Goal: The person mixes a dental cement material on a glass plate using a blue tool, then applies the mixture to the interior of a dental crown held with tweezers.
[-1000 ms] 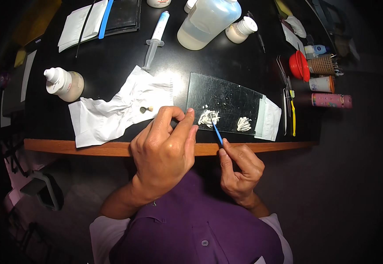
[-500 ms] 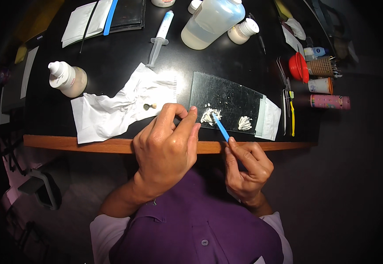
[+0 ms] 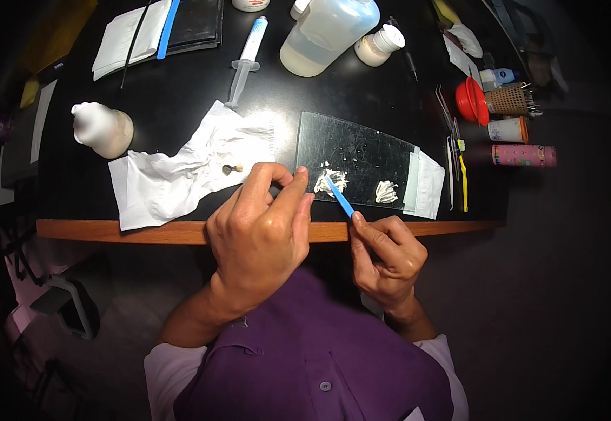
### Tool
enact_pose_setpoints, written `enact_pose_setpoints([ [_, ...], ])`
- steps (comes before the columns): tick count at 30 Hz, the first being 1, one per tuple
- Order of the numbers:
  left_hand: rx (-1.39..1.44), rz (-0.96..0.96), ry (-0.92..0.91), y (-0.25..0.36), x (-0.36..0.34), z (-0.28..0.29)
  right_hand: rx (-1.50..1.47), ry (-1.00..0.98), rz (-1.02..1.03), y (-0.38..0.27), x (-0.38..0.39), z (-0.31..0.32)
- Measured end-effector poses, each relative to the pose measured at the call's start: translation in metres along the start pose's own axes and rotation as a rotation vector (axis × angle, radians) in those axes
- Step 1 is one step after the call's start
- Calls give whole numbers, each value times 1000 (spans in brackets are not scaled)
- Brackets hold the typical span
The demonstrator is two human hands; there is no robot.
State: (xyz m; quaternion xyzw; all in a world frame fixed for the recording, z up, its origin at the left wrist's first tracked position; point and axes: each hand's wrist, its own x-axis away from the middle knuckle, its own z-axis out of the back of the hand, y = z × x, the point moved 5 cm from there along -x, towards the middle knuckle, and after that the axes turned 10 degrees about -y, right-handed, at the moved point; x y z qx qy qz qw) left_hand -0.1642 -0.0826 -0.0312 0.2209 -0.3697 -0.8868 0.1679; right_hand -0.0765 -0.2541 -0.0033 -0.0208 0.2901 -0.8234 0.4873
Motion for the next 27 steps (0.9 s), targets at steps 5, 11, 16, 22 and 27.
enact_pose_setpoints([
  [5, -20, -6, 6, 0, 0, 0, 15, 84, 104, -1, 3, 1],
  [11, -56, -19, -12, 2, -2, 2, -6, 30, 59, -2, 1, -5],
  [16, -25, -3, -1, 1, -1, 1, -77, 21, 48, 0, -2, 2],
  [22, -17, -1, 0, 0, -1, 0, -64, 36, 47, 0, -1, 2],
  [27, -59, -20, -25, 2, -2, 2, -36, 24, 31, 3, 1, -3],
])
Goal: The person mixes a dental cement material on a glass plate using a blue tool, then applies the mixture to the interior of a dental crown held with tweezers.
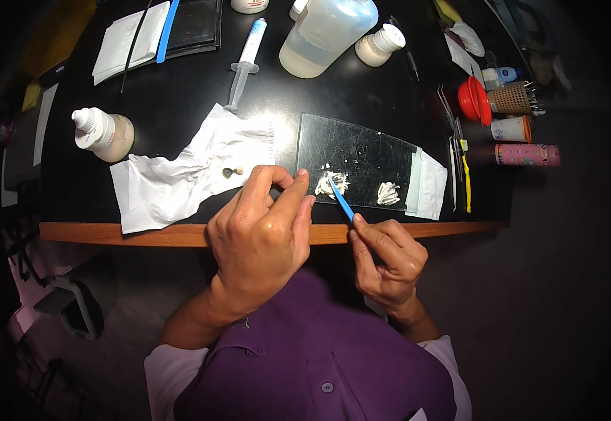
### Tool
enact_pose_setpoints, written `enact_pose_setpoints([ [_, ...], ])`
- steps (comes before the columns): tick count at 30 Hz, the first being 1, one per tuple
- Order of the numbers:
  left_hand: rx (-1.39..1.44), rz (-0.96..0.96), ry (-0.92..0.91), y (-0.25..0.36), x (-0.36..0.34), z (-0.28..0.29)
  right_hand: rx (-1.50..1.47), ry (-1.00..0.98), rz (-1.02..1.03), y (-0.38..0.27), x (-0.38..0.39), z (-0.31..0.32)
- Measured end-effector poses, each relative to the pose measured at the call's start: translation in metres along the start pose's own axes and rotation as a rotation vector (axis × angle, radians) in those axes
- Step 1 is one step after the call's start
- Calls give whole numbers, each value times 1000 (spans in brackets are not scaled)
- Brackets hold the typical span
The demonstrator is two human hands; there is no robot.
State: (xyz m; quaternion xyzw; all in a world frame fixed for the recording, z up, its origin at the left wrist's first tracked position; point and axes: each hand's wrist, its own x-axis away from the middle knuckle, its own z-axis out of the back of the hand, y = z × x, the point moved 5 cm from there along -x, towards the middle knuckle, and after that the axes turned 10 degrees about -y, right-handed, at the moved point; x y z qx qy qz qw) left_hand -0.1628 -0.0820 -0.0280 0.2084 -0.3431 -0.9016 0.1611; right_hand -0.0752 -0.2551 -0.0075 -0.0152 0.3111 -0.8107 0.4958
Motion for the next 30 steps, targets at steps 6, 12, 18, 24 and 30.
enact_pose_setpoints([
  [6, 10, 6, 2, -1, 1, 1, 18, -20, 29, 3, -2, 5],
  [12, 17, 1, 5, 0, -1, -1, 37, 29, 148, 5, 4, 3],
  [18, 31, 18, 25, -3, 1, -1, 14, 16, 68, 5, -2, 5],
  [24, 43, 17, 22, -2, 2, -2, -13, 27, 37, 6, 0, 5],
  [30, 42, 15, 18, -2, 0, -2, -33, 26, 63, 7, -3, 3],
])
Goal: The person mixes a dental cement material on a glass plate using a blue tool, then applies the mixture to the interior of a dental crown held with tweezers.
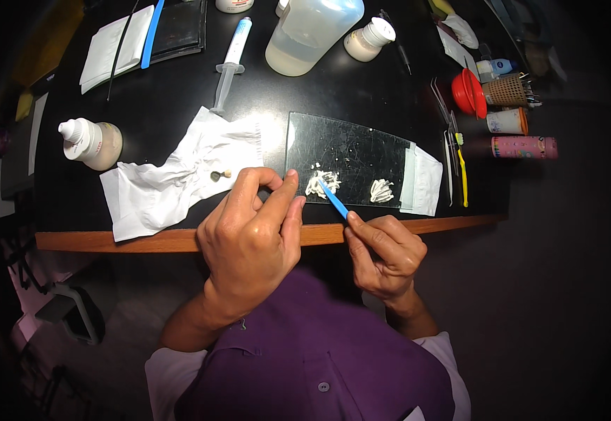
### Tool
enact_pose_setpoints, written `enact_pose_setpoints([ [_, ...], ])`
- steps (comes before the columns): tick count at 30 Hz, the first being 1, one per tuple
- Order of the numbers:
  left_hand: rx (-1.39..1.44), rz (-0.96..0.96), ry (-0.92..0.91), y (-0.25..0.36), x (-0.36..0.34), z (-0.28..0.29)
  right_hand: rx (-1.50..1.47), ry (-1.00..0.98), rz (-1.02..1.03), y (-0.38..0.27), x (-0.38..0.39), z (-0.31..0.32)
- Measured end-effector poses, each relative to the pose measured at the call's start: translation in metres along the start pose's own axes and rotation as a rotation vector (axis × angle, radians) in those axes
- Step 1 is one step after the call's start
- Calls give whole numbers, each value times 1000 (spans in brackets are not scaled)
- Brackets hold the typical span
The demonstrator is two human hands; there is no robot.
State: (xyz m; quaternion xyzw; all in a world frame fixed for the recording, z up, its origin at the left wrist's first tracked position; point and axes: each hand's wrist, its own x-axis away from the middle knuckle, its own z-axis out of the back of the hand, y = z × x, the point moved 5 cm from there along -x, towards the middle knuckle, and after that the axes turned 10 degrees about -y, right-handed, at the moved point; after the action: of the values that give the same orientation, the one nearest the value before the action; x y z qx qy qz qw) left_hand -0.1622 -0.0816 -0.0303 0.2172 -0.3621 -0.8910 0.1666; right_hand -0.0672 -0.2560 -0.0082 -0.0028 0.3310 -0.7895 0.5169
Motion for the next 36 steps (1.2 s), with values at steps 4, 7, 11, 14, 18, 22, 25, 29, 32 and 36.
enact_pose_setpoints([
  [4, -3, -4, 3, -1, 1, 0, 11, -39, -7, 2, -3, 1],
  [7, -1, -1, 4, -1, 1, 0, -60, -38, -14, 2, -6, 6],
  [11, -4, -9, 7, 0, 2, 0, -17, 41, -94, 7, 3, 5],
  [14, -2, -10, 4, 0, 1, -1, -20, 40, -95, 4, 4, 0],
  [18, -3, -16, -2, 0, 0, 0, -27, 7, -51, -2, -1, -6],
  [22, 0, 0, -5, 0, 1, 0, -12, 18, -20, 0, -2, 0],
  [25, 2, 5, -7, 0, 1, 0, 37, 2, -7, 0, 0, 4],
  [29, 0, -2, -9, -1, 2, 0, 53, 36, 21, -4, -2, 3],
  [32, -4, 2, -5, 0, 1, 1, 41, 21, 22, -6, -2, 1],
  [36, 2, -7, -8, 0, 1, 0, 24, -20, -8, -2, -2, 0],
])
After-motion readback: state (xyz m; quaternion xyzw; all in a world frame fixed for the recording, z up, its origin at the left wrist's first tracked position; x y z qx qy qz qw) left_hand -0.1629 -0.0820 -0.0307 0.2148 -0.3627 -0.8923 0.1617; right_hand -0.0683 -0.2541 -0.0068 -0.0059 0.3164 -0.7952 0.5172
